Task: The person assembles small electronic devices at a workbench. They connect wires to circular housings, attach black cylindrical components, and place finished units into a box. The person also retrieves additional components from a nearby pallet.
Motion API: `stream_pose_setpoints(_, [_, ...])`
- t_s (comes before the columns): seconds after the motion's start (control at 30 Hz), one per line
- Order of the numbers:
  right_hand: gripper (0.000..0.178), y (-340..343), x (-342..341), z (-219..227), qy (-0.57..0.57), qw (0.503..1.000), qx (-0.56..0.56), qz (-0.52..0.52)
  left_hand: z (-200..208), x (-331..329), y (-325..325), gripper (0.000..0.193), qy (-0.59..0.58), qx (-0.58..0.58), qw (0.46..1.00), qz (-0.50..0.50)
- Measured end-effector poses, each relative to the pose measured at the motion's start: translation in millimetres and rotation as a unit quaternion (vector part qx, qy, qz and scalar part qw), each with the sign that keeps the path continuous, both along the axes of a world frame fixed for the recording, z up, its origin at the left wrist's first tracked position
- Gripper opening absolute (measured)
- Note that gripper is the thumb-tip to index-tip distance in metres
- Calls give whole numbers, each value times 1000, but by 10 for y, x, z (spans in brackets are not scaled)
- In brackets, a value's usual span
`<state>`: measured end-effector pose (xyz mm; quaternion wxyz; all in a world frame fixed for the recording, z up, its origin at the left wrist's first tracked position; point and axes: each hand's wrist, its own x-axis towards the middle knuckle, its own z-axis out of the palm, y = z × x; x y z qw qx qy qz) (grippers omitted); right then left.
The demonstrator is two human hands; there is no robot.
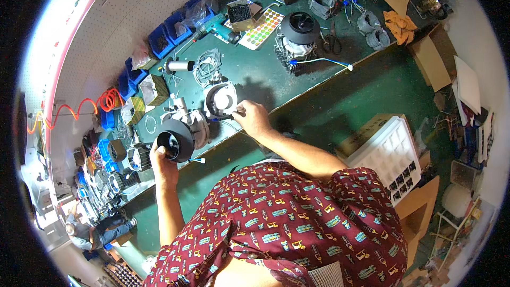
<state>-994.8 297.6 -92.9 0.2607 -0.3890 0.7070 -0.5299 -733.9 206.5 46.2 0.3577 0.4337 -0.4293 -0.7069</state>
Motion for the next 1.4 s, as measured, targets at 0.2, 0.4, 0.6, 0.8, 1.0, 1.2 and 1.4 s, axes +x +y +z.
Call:
stream_pose_setpoints(0.2, [22,-15,31,56,18,1000,4,-8,-78,155,65,60,-2,0,1000,8])
stream_pose_setpoints(0.4, [21,-23,48,7,55,998,10,-3,-99,152,100,57,6,21,1000,-5])
stream_pose_setpoints(0.6, [20,-16,47,-19,60,998,5,-4,-29,-57,31,60,3,4,1000,-31])
stream_pose_setpoints(0.8, [18,-2,24,27,56,998,-27,18,-79,-361,-169,58,-3,-16,997,-72])
stream_pose_setpoints(1.0, [16,27,8,61,69,997,-9,15,-204,-569,-399,45,-53,-25,991,-122])
stream_pose_setpoints(1.2, [21,-8,-17,-41,101,995,-16,18,-239,-864,-504,47,-44,7,992,-121])
stream_pose_setpoints(1.4, [23,-12,8,42,85,996,25,27,-567,-827,-698,73,-85,55,988,-116])
